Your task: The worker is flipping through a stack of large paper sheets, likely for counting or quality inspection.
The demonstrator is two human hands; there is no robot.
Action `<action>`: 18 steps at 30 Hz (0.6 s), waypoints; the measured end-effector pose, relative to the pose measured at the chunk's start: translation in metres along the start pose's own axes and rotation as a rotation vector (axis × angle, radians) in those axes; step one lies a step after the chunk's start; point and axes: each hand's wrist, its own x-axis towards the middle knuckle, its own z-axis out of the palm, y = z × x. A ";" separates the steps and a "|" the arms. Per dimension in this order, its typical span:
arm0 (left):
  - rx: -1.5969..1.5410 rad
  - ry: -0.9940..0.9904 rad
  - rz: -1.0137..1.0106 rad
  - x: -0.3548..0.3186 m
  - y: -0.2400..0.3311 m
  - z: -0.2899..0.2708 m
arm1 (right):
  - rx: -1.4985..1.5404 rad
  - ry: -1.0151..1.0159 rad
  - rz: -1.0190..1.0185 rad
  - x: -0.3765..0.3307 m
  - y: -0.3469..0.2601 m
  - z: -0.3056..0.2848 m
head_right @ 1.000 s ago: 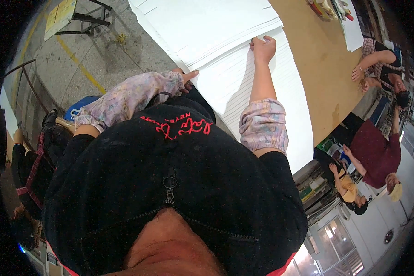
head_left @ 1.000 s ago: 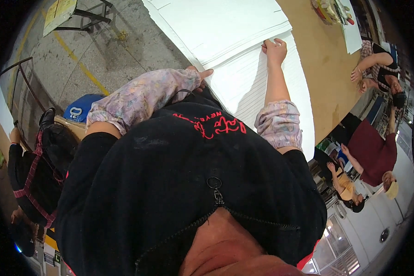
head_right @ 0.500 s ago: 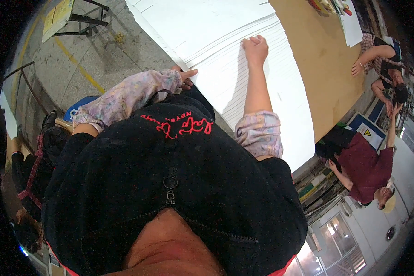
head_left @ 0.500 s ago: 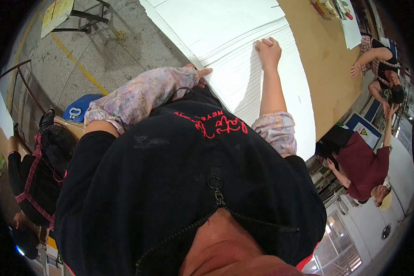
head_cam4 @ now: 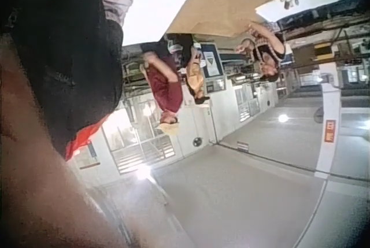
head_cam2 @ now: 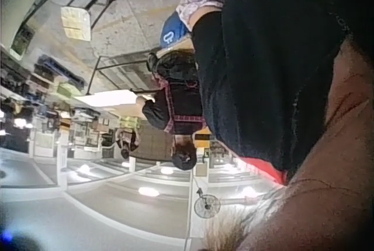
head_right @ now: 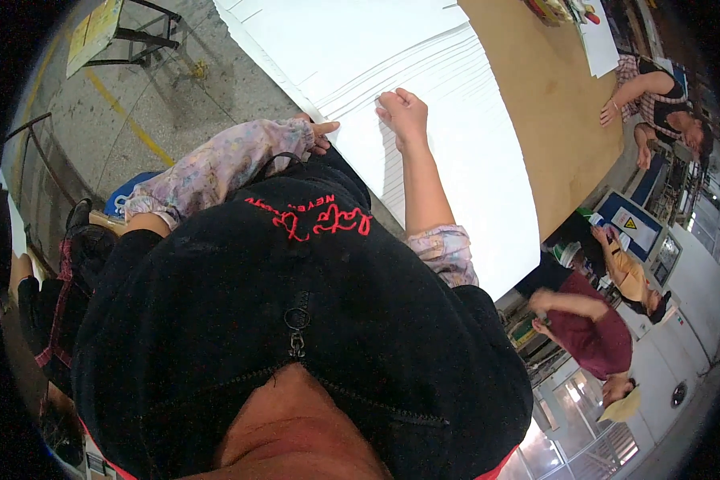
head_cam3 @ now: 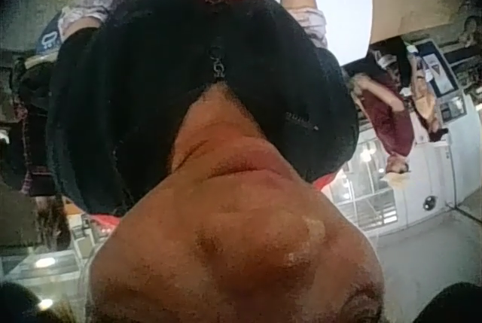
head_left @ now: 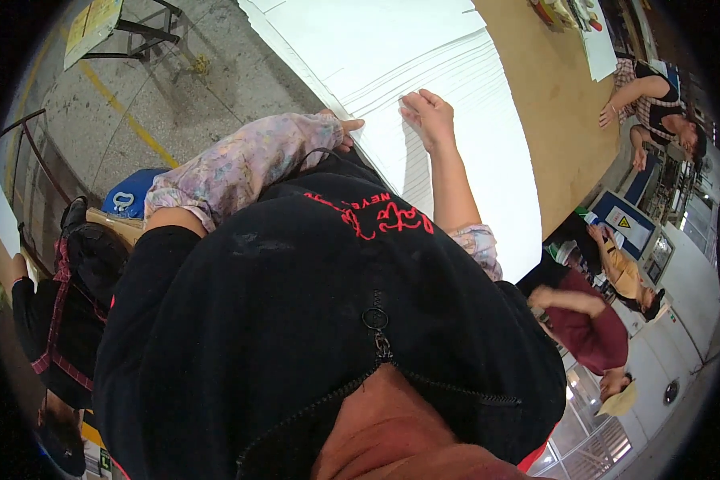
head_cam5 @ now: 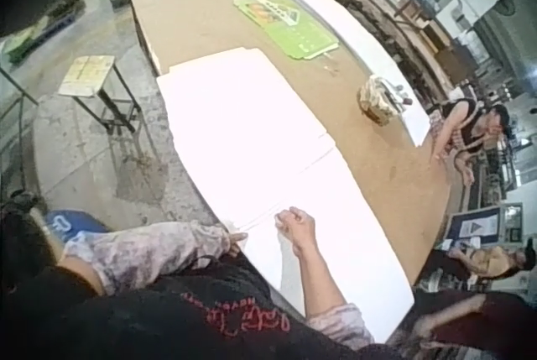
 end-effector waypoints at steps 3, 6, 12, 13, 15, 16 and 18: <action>-0.016 0.067 0.014 -0.001 -0.002 0.003 | 0.014 0.000 -0.013 -0.003 -0.001 0.002; -0.027 0.111 0.021 0.009 -0.011 0.004 | -0.077 0.010 -0.046 -0.004 0.004 0.006; -0.062 0.166 0.022 0.011 -0.012 0.009 | -0.042 0.010 -0.039 -0.004 0.006 0.004; -0.056 0.167 0.018 0.011 -0.012 0.009 | -0.046 0.008 -0.041 -0.004 0.007 0.005; -0.051 0.167 0.017 0.010 -0.012 0.009 | -0.130 0.022 -0.120 -0.006 0.009 0.008; -0.046 0.144 0.029 0.009 -0.013 0.008 | -0.133 0.020 -0.122 -0.007 0.010 0.010; -0.045 0.125 0.040 0.004 -0.011 0.007 | -0.206 0.020 -0.171 -0.008 0.013 0.015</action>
